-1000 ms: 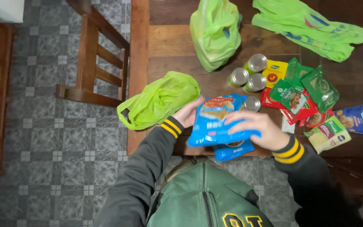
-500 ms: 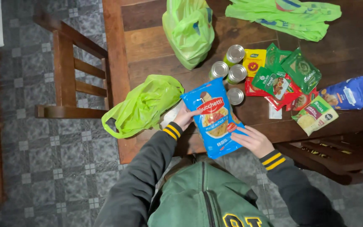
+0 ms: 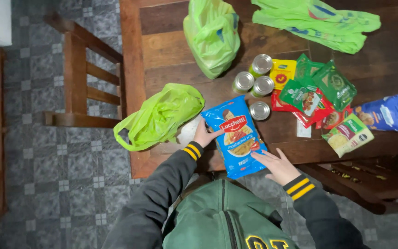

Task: Unpacking various grocery items from plastic bags onto a wooden table.

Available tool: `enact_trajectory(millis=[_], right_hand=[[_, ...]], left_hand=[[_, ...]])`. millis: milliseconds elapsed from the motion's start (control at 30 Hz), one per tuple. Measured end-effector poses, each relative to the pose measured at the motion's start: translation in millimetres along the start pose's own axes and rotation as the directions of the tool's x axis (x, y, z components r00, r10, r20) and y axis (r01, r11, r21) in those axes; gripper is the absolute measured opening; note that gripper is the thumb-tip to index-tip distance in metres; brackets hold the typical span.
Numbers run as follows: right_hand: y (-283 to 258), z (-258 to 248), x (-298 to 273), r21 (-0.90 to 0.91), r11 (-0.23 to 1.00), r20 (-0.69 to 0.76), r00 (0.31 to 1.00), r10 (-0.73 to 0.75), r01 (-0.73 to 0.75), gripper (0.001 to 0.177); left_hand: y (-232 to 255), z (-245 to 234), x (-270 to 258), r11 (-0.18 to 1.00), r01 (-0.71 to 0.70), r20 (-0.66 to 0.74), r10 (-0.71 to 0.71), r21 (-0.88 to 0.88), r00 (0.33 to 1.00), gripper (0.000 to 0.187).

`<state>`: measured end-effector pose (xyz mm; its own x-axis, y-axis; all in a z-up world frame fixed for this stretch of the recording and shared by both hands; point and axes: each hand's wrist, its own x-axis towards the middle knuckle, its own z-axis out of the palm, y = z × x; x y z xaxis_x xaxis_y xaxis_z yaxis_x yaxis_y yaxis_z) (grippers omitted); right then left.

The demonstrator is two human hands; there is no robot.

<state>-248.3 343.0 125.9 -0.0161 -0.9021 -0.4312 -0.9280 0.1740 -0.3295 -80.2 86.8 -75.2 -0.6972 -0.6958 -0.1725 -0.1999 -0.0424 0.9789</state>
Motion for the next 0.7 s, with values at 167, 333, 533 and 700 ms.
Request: enact_trajectory(millis=[167,333,533,700], right_hand=[[-10.6,-38.5,48.2,0.205,0.973,-0.147,0.986,-0.077,0.106,0.067],[-44.5,-57.7,139.8,0.215,0.88,-0.462,0.838,-0.29,0.423,0.037],[-52.8,-39.3,265.3,0.059,0.918,-0.536,0.788,-0.302,0.392,0.043],[-45.7,-3.2,345.8,0.285,0.919,-0.582,0.811,-0.059,0.272,0.038]], left_hand=[[-8.7,-31.2,-28.2,0.997,0.004,-0.129,0.005,0.071,0.992,0.072],[32.2,-111.0,-66.0,0.966,-0.013,-0.396,0.119,0.259,0.911,0.052],[22.7,-210.6,-104.4,0.781,0.184,-0.728,0.431,0.597,0.534,0.053],[-60.3,-256.6,-101.6,0.92,0.241,-0.835,0.141,0.309,0.533,0.071]])
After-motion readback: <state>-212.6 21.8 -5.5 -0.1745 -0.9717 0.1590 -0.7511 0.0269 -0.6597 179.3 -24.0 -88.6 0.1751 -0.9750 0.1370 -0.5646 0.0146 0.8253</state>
